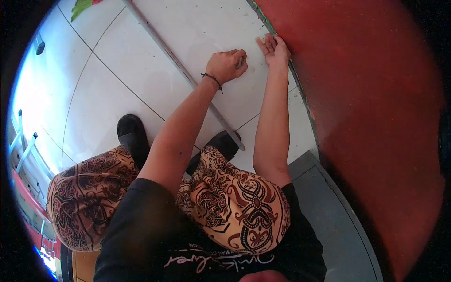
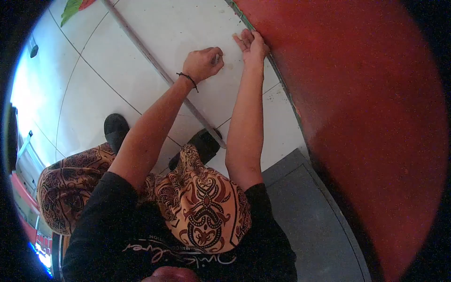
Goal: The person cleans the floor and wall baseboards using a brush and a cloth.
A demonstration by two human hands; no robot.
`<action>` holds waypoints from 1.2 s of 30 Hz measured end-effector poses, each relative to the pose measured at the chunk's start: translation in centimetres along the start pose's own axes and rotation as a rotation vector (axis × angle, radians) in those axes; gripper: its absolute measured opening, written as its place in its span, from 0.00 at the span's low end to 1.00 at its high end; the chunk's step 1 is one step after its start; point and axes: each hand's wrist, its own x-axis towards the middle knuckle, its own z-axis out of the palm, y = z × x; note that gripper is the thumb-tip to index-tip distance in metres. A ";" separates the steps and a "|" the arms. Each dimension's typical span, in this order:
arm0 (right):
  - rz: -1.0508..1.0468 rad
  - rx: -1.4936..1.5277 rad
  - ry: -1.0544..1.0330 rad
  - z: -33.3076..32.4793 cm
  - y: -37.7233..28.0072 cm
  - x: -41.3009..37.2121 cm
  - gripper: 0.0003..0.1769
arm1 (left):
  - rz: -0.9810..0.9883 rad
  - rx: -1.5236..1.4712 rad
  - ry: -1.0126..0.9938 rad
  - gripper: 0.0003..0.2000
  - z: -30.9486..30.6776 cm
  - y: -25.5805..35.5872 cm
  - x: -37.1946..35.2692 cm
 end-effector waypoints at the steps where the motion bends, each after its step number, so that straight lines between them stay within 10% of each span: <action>1: -0.007 0.035 0.007 0.1 0.0 0.2 0.09 | 0.003 0.003 0.002 0.05 0.0 0.0 0.0; 19: -0.229 -0.143 0.299 2.9 1.2 -0.7 0.13 | 0.004 -0.024 0.014 0.06 -0.3 0.5 0.0; 36: -0.576 -0.523 -0.219 -3.2 5.1 -3.9 0.08 | -0.023 -0.105 0.032 0.07 0.6 -0.7 -0.3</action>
